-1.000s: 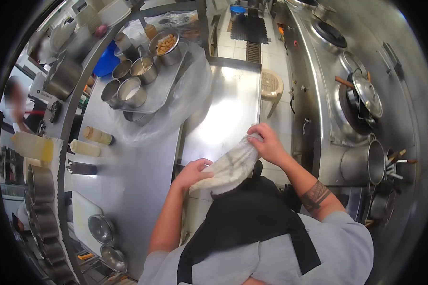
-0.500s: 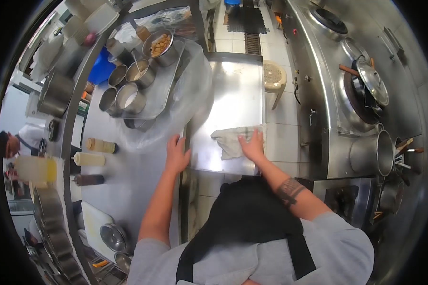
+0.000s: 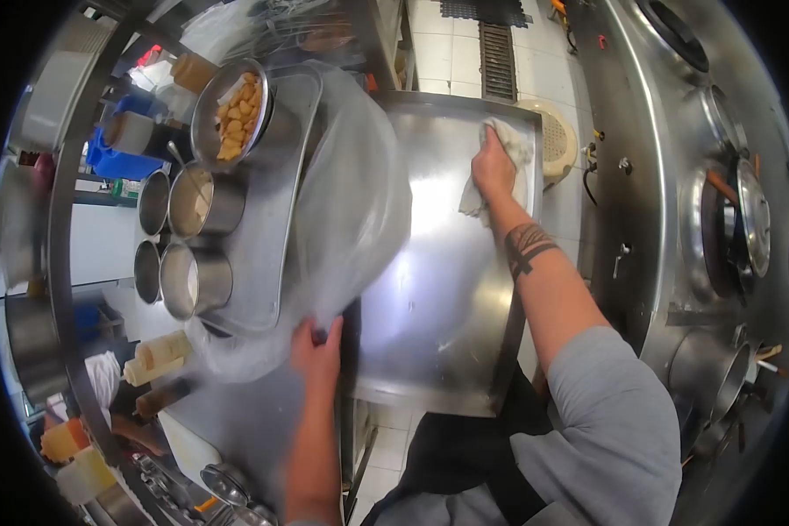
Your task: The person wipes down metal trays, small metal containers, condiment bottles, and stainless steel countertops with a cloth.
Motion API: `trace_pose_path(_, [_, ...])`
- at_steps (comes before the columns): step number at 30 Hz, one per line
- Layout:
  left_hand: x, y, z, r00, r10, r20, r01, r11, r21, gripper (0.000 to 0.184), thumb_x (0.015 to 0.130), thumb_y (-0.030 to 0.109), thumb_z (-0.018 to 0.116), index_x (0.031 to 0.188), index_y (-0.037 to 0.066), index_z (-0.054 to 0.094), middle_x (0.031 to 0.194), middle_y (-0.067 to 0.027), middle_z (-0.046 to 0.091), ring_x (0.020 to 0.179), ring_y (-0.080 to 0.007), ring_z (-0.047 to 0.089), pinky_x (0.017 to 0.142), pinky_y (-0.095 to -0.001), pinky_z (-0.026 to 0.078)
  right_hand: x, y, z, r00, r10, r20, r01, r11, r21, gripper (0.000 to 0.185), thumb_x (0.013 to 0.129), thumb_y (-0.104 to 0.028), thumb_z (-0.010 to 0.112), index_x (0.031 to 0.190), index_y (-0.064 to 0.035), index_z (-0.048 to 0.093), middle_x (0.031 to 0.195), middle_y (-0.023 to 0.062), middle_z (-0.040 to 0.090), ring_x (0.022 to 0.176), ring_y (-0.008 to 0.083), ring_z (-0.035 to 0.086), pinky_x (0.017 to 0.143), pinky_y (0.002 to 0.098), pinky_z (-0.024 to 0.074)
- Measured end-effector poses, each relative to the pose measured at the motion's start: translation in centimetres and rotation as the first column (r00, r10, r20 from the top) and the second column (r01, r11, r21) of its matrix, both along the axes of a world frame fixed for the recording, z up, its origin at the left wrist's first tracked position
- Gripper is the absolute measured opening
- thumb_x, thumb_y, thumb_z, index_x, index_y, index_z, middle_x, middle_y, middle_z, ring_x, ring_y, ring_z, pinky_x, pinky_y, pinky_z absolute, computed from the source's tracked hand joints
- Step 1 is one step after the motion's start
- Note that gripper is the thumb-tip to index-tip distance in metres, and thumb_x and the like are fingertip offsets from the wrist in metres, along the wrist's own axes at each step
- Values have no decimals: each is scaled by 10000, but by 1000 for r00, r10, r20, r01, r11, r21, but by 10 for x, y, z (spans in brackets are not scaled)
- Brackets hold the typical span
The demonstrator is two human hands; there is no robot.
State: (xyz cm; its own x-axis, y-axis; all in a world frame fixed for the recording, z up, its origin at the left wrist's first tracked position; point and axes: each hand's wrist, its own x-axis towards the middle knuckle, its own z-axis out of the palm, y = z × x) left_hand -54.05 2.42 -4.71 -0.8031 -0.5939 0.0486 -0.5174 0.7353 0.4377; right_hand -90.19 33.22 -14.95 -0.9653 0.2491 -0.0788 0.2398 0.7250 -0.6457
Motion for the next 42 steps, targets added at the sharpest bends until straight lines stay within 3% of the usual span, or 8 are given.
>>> trace_pose_path(13, [-6, -1, -4, 981, 173, -90, -179, 981, -69, 265, 1002, 238, 594, 1013, -22, 643, 861, -240, 658, 784, -452, 633, 701, -492, 498, -72, -149, -36, 635, 611, -472, -681, 732, 31, 356, 916, -182, 598, 1244, -68, 674, 1263, 182, 665, 1191, 378, 626, 978, 472, 521])
trace_pose_path(17, [2, -11, -9, 990, 143, -10, -143, 983, -117, 301, 1010, 269, 576, 1080, -15, 648, 911, -241, 662, 815, -450, 637, 713, -497, 498, 117, -149, -17, 775, 628, -79, -588, 669, -454, 585, 897, -211, 681, 1414, 24, 539, 1404, 292, 573, 1234, 462, 596, 1071, 509, 482])
trace_pose_path(21, [-2, 0, 3, 992, 99, -73, -106, 989, -103, 322, 1016, 280, 573, 1113, -15, 656, 912, -226, 666, 813, -441, 642, 715, -499, 496, 250, -127, 24, 287, 886, -365, -951, 309, 3, 469, 978, -164, 578, 1408, 20, 555, 1454, 233, 571, 1388, 396, 507, 1183, 469, 390])
trace_pose_path(24, [2, -1, -1, 991, 108, -81, -115, 990, -81, 322, 1021, 287, 570, 1108, -10, 658, 904, -212, 667, 811, -427, 644, 719, -497, 495, 214, -93, 3, 447, 871, -206, -892, 417, -172, 487, 969, -204, 595, 1408, 5, 567, 1484, 202, 561, 1432, 351, 474, 1207, 462, 361])
trace_pose_path(29, [7, -9, -13, 988, 91, -129, -98, 994, -50, 308, 1026, 277, 573, 1102, -8, 662, 929, -214, 668, 827, -421, 637, 735, -484, 499, 40, 6, -13, 832, 522, -189, -427, 819, 383, 553, 1026, -263, 539, 1482, 40, 461, 1560, 271, 451, 1478, 428, 386, 1226, 591, 257])
trace_pose_path(37, [10, -11, -17, 981, 110, -157, -117, 992, -41, 294, 1029, 234, 581, 1128, -38, 636, 958, -241, 682, 850, -420, 645, 771, -449, 509, 104, -112, 17, 748, 661, 55, -649, 747, -144, 653, 1004, -336, 605, 1508, 49, 451, 1594, 255, 426, 1498, 397, 380, 1273, 499, 231])
trace_pose_path(38, [8, -10, -17, 977, 111, -183, -118, 993, -26, 310, 1023, 258, 583, 1130, -24, 656, 967, -228, 685, 844, -412, 650, 762, -460, 511, 135, -103, 10, 507, 859, -72, -826, 508, 246, 636, 997, -306, 606, 1510, 39, 456, 1596, 255, 425, 1494, 398, 389, 1272, 481, 251])
trace_pose_path(42, [11, -14, -12, 989, 132, -68, -131, 991, 18, 336, 1017, 294, 578, 1134, -4, 680, 965, -211, 693, 837, -409, 657, 747, -477, 515, 88, -19, -6, 586, 803, -106, -792, 596, 131, 613, 1024, -254, 508, 1549, 46, 403, 1593, 268, 424, 1514, 395, 359, 1273, 508, 234])
